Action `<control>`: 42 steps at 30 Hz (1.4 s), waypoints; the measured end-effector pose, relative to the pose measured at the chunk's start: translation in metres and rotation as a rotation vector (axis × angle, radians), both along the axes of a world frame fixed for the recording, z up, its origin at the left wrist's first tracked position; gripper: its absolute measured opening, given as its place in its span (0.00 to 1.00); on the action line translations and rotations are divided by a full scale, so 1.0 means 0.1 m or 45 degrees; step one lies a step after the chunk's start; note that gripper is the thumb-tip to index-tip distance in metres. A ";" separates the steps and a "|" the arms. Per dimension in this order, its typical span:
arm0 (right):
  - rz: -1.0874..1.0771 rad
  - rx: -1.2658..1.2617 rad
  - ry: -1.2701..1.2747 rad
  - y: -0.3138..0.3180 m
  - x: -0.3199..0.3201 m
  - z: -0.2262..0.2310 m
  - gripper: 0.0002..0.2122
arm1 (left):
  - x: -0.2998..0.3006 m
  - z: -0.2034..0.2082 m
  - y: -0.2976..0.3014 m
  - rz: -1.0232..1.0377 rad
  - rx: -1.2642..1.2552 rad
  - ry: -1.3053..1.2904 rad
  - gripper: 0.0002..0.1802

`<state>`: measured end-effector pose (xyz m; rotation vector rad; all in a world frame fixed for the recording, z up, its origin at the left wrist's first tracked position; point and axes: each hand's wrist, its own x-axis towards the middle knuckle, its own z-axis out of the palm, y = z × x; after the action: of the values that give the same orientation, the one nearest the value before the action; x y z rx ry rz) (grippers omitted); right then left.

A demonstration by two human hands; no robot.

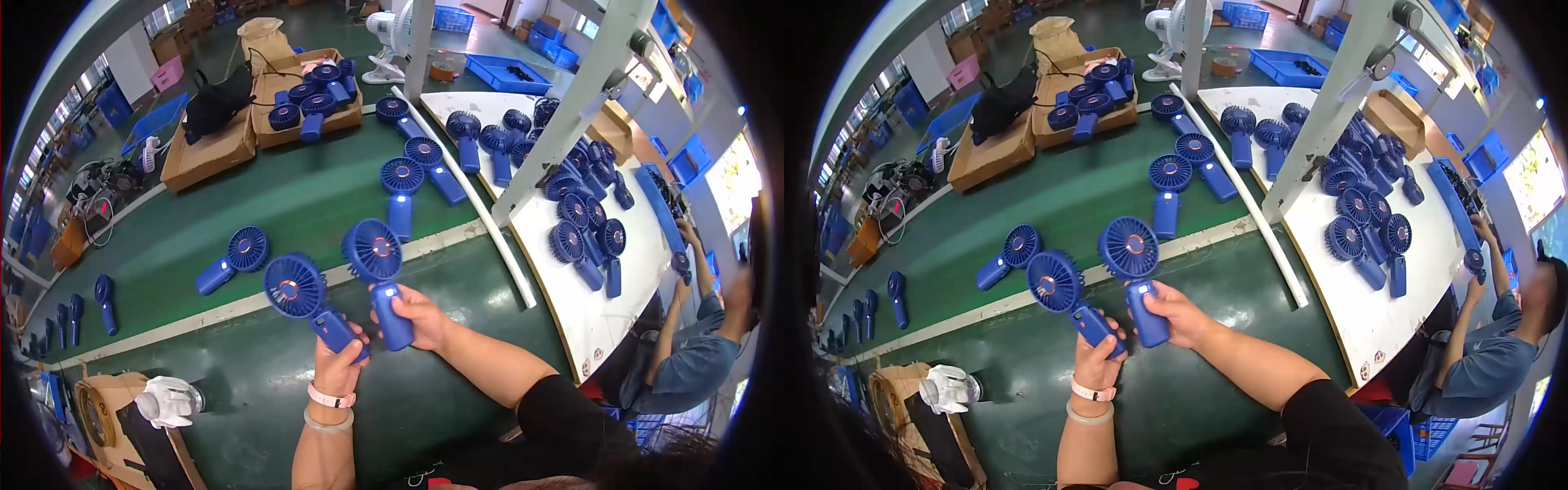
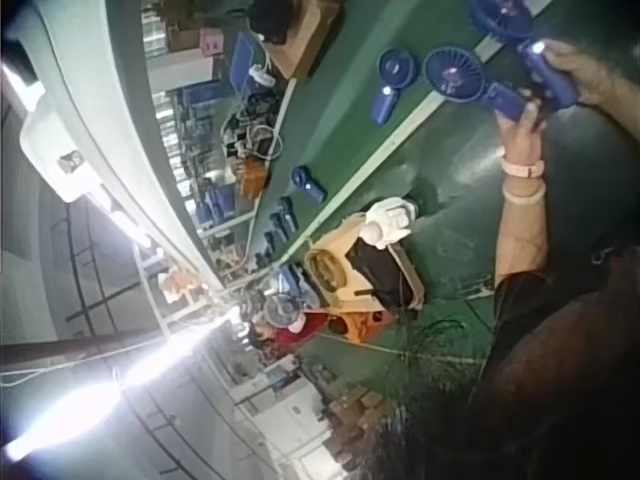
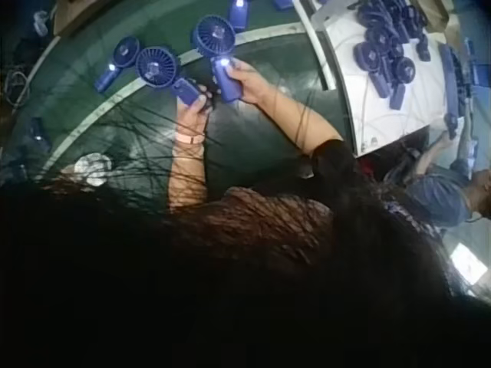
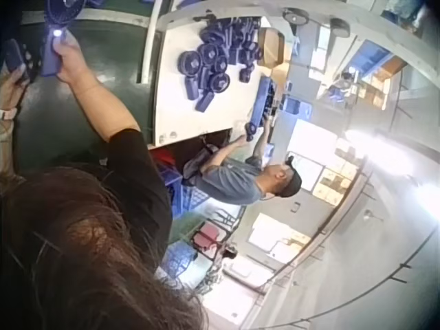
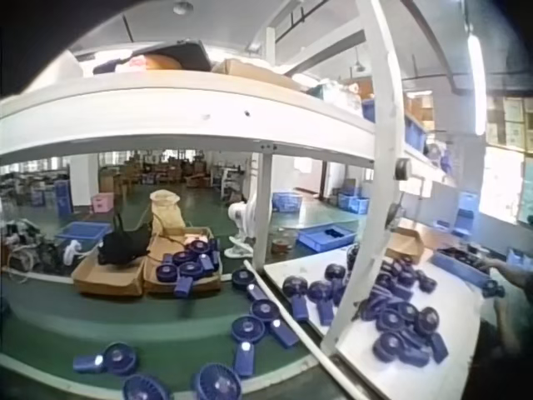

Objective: The person picks up handheld fans from a conveyor belt and presses their power buttons to test them, placing fans onto an adjacent workbench. The person then wets a cloth with liquid from a bottle, wipes a handheld fan, and tests more fans from the conveyor.

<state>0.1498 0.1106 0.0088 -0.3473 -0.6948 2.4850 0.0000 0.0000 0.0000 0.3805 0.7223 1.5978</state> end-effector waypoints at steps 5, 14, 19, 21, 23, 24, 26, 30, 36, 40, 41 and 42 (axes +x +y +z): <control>-0.092 0.146 -0.272 -0.05 -0.03 0.08 0.19 | 0.01 -0.02 -0.03 0.035 -0.092 -0.226 0.19; -0.210 0.313 -0.347 0.00 -0.06 0.00 0.17 | -0.04 -0.03 -0.04 -0.216 0.111 -0.327 0.17; -0.221 0.355 -0.323 0.01 -0.05 0.03 0.16 | 0.00 0.08 0.00 -0.089 -0.101 -0.257 0.19; -0.207 0.366 -0.345 0.02 -0.04 0.04 0.15 | 0.02 0.08 0.01 -0.064 -0.105 -0.200 0.21; -0.197 0.381 -0.363 0.03 -0.04 0.04 0.15 | 0.03 0.10 0.03 -0.032 -0.087 -0.191 0.27; -0.196 0.377 -0.373 0.04 -0.05 0.02 0.15 | 0.02 0.11 0.03 -0.032 -0.079 -0.183 0.27; -0.200 0.386 -0.372 0.05 -0.05 0.02 0.14 | 0.00 0.13 0.00 -0.132 -0.048 -0.294 0.30; -0.209 0.181 -0.400 0.04 -0.05 0.10 0.15 | -0.02 0.05 -0.01 -0.226 -0.037 -0.307 0.29; 0.059 0.220 -0.542 0.06 0.04 0.15 0.31 | -0.01 -0.02 0.00 -0.201 0.027 -0.395 0.26; 0.184 0.127 -0.503 -0.04 -0.09 0.21 0.32 | -0.06 0.00 0.00 0.016 -0.032 -0.407 0.31; 0.223 0.152 -0.547 0.02 -0.14 0.20 0.31 | -0.07 0.01 0.00 0.084 -0.059 -0.398 0.32; 0.253 0.174 -0.591 0.12 -0.17 0.16 0.31 | -0.08 -0.01 0.02 0.112 -0.072 -0.415 0.34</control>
<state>0.1324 0.1227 0.0248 -0.8558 -1.1260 2.5425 -0.0081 0.0020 -0.0010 0.0436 0.5378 1.6677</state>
